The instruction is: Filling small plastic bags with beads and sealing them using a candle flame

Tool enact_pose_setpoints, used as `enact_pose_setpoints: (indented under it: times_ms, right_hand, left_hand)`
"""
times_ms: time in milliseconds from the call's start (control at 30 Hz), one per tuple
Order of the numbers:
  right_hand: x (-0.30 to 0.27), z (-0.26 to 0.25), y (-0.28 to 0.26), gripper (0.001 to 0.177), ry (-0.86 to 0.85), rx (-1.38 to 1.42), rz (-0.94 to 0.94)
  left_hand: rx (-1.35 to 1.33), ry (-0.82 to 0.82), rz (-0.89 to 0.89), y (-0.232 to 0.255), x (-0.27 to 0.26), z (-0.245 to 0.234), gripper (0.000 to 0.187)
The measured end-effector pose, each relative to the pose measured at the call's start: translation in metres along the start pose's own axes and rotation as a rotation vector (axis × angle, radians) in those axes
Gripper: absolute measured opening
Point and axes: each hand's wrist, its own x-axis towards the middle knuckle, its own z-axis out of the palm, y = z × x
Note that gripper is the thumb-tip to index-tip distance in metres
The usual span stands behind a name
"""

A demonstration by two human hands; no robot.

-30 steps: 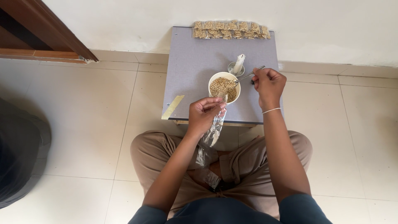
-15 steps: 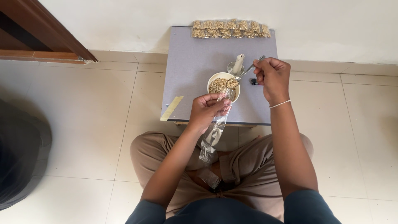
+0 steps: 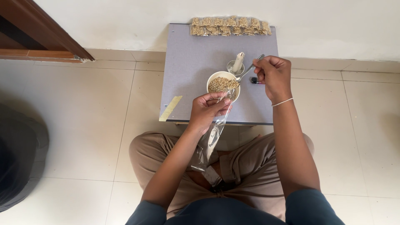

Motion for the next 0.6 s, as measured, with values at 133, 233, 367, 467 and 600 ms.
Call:
enact_pose_setpoints:
  times_ms: [133,233,367,467,600]
  right_hand:
    - [0.002,-0.001,-0.005,0.026,0.029,0.009,0.010]
    - [0.006,-0.003,-0.002,0.026,0.027,0.009,0.001]
    - [0.010,-0.001,-0.002,0.025,0.001,0.006,0.010]
    - [0.007,0.000,-0.007,0.024,-0.021,-0.008,0.019]
    - [0.005,0.003,-0.013,0.023,-0.057,-0.028,0.025]
  left_hand:
    - [-0.020,0.007,0.010,-0.006,0.002,-0.004,0.038]
    - [-0.005,0.013,0.006,-0.006,0.002,-0.005,0.038]
    - [-0.012,0.023,-0.002,-0.002,-0.001,-0.004,0.037]
    - [-0.008,0.016,-0.007,0.000,-0.003,-0.003,0.037]
    - [-0.008,0.010,-0.014,0.003,-0.005,-0.001,0.035]
